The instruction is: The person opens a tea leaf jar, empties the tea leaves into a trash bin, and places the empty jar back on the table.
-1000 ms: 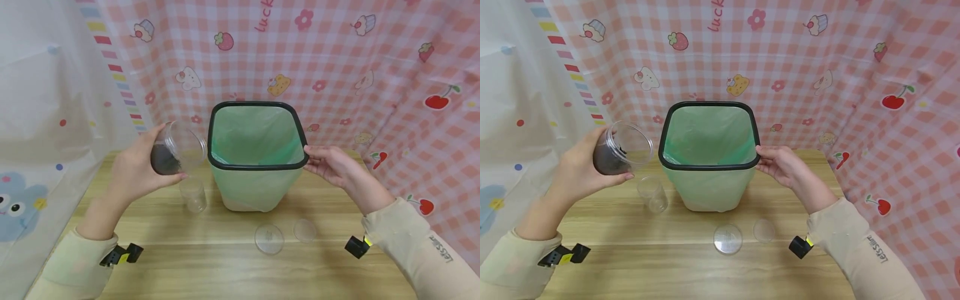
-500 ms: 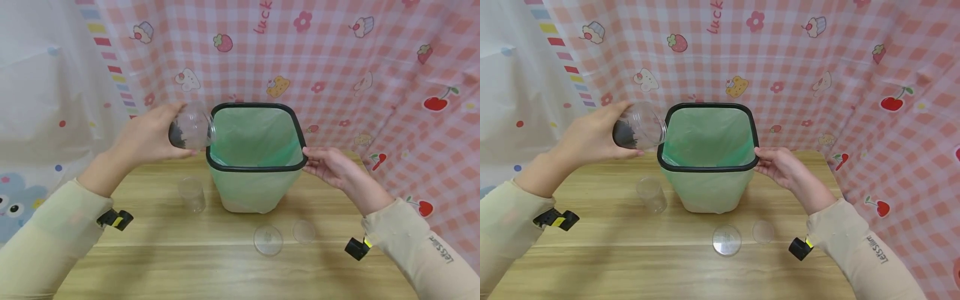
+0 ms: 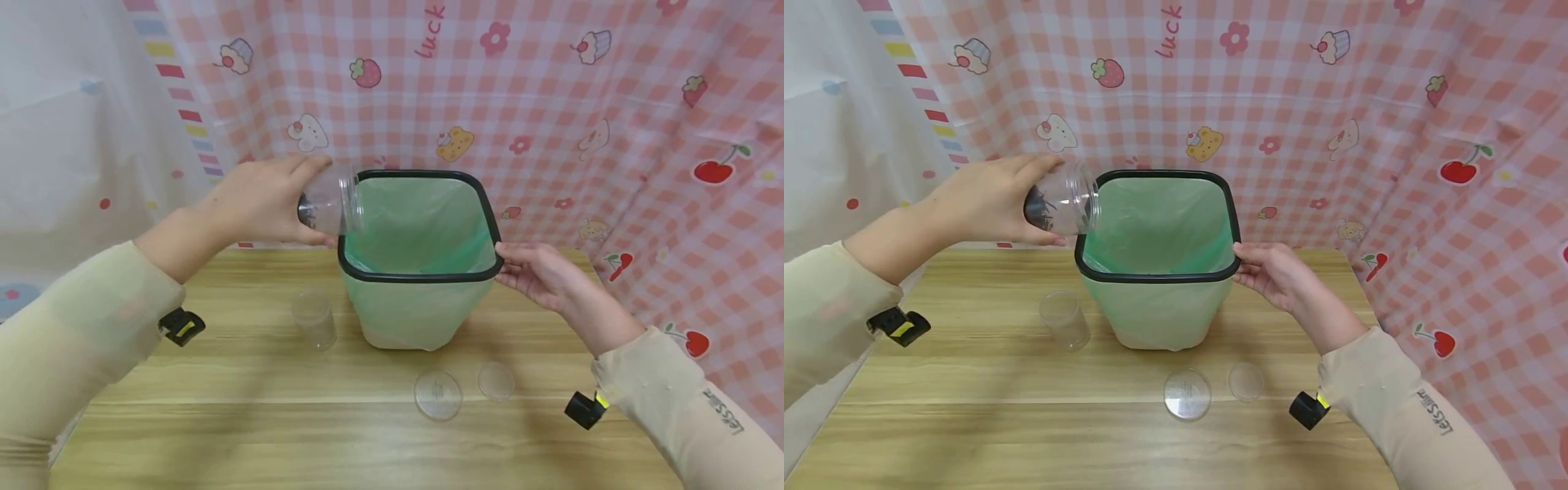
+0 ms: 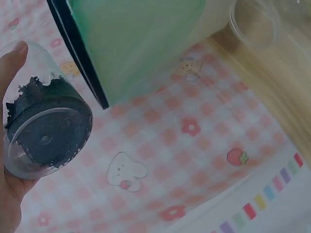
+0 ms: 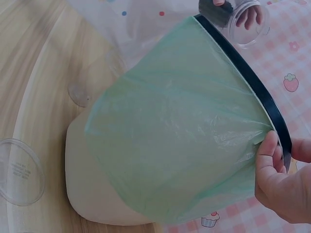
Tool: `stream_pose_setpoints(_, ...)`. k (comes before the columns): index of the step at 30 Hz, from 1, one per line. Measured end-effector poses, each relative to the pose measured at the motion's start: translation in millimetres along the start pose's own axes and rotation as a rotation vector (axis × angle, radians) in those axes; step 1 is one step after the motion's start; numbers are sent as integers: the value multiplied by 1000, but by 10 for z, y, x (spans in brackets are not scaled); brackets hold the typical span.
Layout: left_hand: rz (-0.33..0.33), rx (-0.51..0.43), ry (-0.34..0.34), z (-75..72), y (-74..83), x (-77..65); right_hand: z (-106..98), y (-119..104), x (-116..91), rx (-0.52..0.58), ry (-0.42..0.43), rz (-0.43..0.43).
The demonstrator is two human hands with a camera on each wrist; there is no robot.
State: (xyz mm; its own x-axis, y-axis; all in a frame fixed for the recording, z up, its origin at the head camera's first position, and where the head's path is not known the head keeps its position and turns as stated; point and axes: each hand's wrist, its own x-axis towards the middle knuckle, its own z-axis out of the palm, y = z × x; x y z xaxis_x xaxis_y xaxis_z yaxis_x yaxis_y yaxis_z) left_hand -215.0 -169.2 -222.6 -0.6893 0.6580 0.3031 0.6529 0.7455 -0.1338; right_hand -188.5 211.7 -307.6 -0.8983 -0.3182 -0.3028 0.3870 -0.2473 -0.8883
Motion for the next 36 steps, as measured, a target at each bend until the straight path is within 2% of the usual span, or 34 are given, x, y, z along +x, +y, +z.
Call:
stream_pose_setpoints(7,31,56,-39,-164,7,133,8,17,-4,5,3,-5)
stream_pose_setpoints(17,104,117,-104,-298,33,235,27,24,-26,8,11,0)
stream_pose_setpoints(25,158,140,-219,-254,95,278,45,16,-28,2,13,-8)
stream_pose_setpoints(30,181,141,-230,-222,118,294,37,18,-35,4,15,-9)
stream_pose_setpoints(36,184,164,-255,-272,143,321,41,28,-29,8,14,-10)
